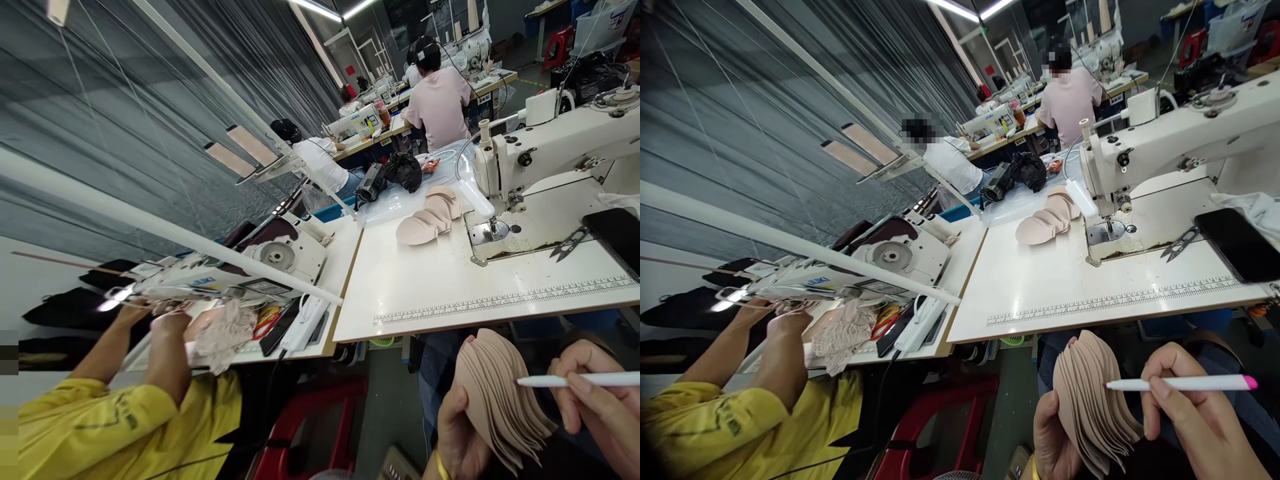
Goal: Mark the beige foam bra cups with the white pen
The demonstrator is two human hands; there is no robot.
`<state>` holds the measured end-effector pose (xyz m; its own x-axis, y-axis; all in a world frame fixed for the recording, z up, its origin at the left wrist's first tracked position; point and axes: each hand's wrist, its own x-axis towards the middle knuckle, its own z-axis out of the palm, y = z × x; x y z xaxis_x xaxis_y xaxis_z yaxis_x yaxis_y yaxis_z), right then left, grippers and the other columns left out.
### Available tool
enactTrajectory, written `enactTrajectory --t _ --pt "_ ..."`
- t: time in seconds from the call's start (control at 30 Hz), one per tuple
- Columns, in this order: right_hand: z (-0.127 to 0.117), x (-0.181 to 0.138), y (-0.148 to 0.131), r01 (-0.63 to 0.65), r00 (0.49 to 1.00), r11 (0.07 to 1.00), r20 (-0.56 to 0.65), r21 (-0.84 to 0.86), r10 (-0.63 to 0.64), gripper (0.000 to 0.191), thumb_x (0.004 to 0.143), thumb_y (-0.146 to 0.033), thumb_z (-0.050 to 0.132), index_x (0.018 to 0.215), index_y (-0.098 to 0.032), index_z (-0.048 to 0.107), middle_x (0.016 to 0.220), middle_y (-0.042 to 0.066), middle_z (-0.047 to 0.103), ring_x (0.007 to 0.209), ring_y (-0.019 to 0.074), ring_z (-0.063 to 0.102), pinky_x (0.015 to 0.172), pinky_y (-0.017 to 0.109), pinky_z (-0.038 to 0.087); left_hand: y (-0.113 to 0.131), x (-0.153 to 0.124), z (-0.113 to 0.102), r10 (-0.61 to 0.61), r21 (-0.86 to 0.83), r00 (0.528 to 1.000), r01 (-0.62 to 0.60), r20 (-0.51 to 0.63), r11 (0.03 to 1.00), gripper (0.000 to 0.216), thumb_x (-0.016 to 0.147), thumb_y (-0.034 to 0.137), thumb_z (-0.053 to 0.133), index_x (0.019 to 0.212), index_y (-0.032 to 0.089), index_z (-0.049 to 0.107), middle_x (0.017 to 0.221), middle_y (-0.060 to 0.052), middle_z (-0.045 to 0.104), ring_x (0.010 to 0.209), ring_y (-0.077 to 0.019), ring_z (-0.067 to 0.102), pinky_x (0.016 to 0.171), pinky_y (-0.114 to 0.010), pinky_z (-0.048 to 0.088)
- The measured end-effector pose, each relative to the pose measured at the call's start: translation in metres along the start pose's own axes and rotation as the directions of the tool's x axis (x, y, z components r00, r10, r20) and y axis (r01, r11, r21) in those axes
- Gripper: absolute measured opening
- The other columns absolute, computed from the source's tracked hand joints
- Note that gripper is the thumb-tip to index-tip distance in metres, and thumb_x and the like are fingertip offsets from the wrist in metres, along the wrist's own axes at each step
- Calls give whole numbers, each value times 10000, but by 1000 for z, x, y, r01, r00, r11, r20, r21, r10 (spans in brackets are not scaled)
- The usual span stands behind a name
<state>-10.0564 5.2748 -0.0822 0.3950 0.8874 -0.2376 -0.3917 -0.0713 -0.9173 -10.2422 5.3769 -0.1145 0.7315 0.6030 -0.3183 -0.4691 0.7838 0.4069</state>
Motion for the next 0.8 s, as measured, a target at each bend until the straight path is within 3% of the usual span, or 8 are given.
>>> enactTrajectory --t 0.2,0.43,0.57,0.67,0.8 --pt "12 -5 -4 -58 998 997 -6 54 59 391 1075 -617 593 914 -265 652 658 0 590 648 192 479 650 335 417 -3 -1 -3 5 1 1000 -5 -20 1000 1060 734 489 903 1677 294 459 1550 -140 664 1545 -477 482 1300 -651 354" --pt "-2 1 7 20 999 998 -29 52 -19 347 1085 -578 589 924 -278 655 664 3 589 672 203 500 656 341 446 -3 -1 -5 5 -8 1000 -5 -16 1000 1036 729 483 909 1656 296 487 1535 -143 669 1512 -453 522 1311 -638 329" --pt "-1 5 4 -4 999 1000 -36 -1 4 359 1087 -584 591 949 -265 683 690 15 606 681 205 502 657 344 443 -6 0 -6 37 -23 999 -38 -22 999 995 735 457 910 1636 302 517 1496 -128 692 1480 -426 554 1318 -621 317" --pt "2 4 4 -8 1000 999 0 41 8 358 1091 -586 575 955 -274 685 675 15 606 668 207 496 639 343 449 -6 0 -3 28 -33 999 -29 -20 999 931 738 458 911 1593 314 571 1486 -114 701 1478 -428 556 1318 -633 315" --pt "-1 1 4 39 999 997 -38 65 -37 342 1070 -575 610 913 -278 675 633 20 582 677 227 521 645 364 470 -4 -1 0 30 -21 999 -30 -13 999 938 740 461 914 1597 313 563 1519 -117 683 1511 -427 529 1327 -622 311"
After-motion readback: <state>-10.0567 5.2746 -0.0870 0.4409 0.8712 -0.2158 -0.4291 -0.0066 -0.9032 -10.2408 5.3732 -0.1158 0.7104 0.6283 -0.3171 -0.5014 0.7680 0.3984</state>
